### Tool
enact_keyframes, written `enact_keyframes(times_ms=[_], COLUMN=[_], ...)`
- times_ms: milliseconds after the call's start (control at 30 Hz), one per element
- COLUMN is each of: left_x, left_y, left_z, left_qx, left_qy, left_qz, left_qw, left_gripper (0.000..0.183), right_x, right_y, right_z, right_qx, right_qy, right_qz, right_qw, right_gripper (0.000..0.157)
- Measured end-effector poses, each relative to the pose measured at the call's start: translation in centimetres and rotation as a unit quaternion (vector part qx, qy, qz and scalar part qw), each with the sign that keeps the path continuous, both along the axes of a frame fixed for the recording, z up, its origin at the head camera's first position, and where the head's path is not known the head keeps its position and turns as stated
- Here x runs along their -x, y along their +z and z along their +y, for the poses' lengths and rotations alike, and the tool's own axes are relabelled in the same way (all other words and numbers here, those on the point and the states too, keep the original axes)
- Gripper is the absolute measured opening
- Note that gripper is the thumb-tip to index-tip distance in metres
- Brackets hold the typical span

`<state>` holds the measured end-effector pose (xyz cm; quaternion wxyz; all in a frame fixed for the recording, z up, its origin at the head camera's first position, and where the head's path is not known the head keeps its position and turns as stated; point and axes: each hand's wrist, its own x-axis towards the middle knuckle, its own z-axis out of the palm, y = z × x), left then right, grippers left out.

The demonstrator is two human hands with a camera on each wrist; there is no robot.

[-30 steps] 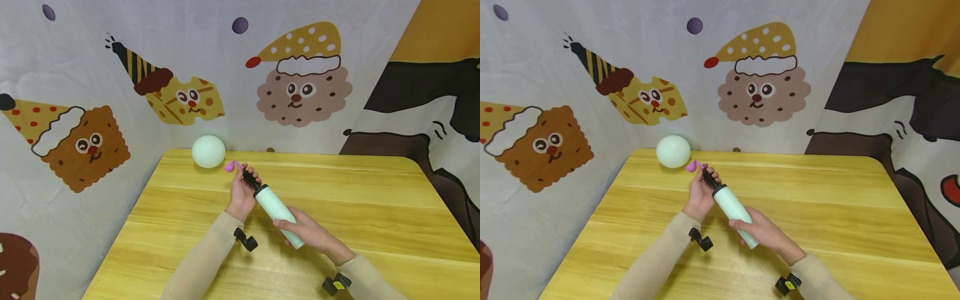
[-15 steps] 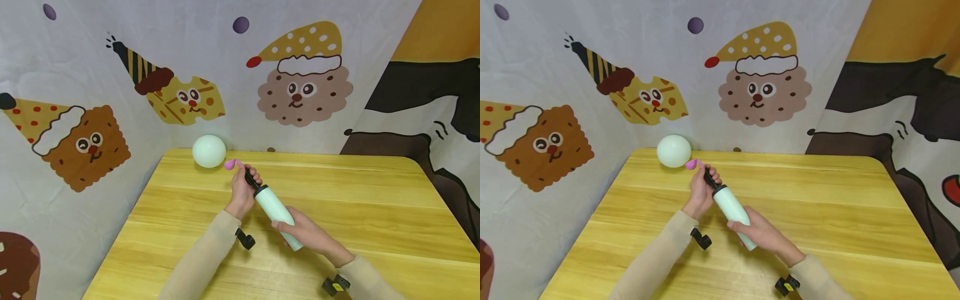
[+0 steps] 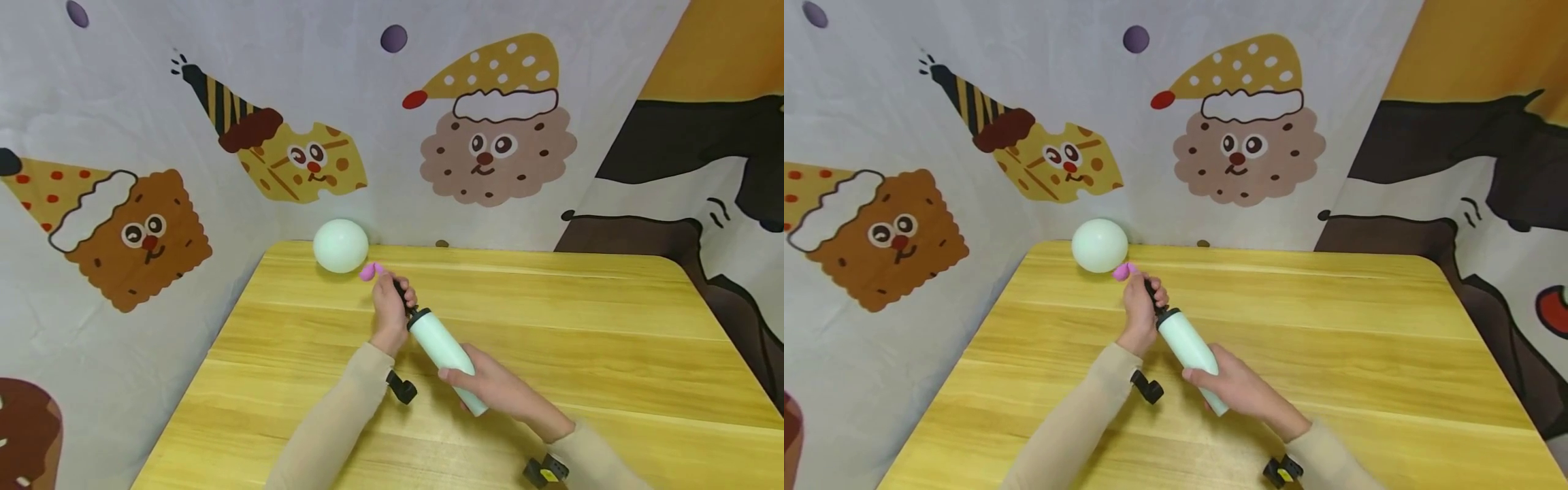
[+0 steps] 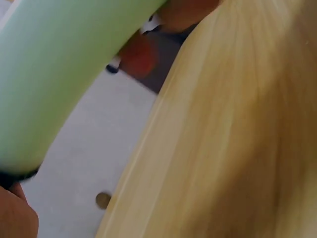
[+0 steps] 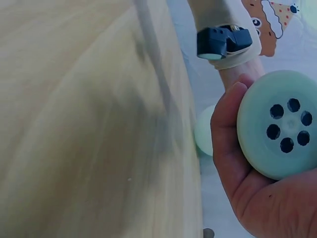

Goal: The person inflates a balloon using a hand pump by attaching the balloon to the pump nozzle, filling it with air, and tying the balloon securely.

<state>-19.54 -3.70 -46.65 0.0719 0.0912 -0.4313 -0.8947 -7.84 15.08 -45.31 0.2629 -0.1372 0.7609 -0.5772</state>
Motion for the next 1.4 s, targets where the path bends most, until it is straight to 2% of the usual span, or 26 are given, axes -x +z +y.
enact_keyframes(times_ms=[100, 300, 433, 500, 733, 867, 1000, 1100, 1200, 1400], left_x=[0.2, 0.6, 0.7, 0.6, -0.6, -1.1, -1.3, -1.1, -0.4, 1.0], left_y=[0.4, 1.2, 1.4, 1.2, 0.3, 0.0, 0.0, 0.1, 0.7, 2.0], left_z=[-1.1, -3.2, -3.6, -3.4, -1.2, -0.2, 0.3, 0.1, -0.7, -3.3], left_qx=[0.007, 0.024, 0.028, 0.028, 0.04, 0.036, 0.041, 0.05, 0.055, 0.047], left_qy=[0.025, 0.046, 0.056, 0.051, 0.001, -0.011, -0.019, -0.014, 0.004, 0.047], left_qz=[0.009, 0.015, 0.024, 0.024, 0.008, 0.01, -0.007, -0.019, -0.007, 0.024], left_qw=[0.9996, 0.9985, 0.9977, 0.998, 0.9992, 0.9992, 0.999, 0.9985, 0.9985, 0.9975], left_gripper=[0.032, 0.033, 0.032, 0.032, 0.034, 0.033, 0.034, 0.035, 0.036, 0.035], right_x=[-0.7, -2.5, -3.5, -3.7, -2.6, -1.4, -0.5, -0.2, -0.2, -1.7], right_y=[-0.3, -0.6, -0.5, -0.4, -0.2, 0.0, 0.1, 0.2, 0.4, 0.7], right_z=[0.3, 1.3, 2.0, 2.0, 1.2, 0.6, 0.0, -0.5, -0.9, -0.2], right_qx=[-0.011, -0.017, -0.031, -0.039, -0.081, -0.104, -0.107, -0.1, -0.09, -0.075], right_qy=[0.002, 0.017, 0.019, 0.02, 0.011, 0.006, -0.001, -0.008, -0.017, -0.011], right_qz=[0.0, 0.012, 0.019, 0.028, 0.091, 0.104, 0.101, 0.092, 0.084, 0.064], right_qw=[1.0, 1.0, 0.999, 0.999, 0.992, 0.989, 0.989, 0.991, 0.992, 0.995], right_gripper=[0.056, 0.052, 0.051, 0.051, 0.064, 0.064, 0.064, 0.067, 0.067, 0.068])
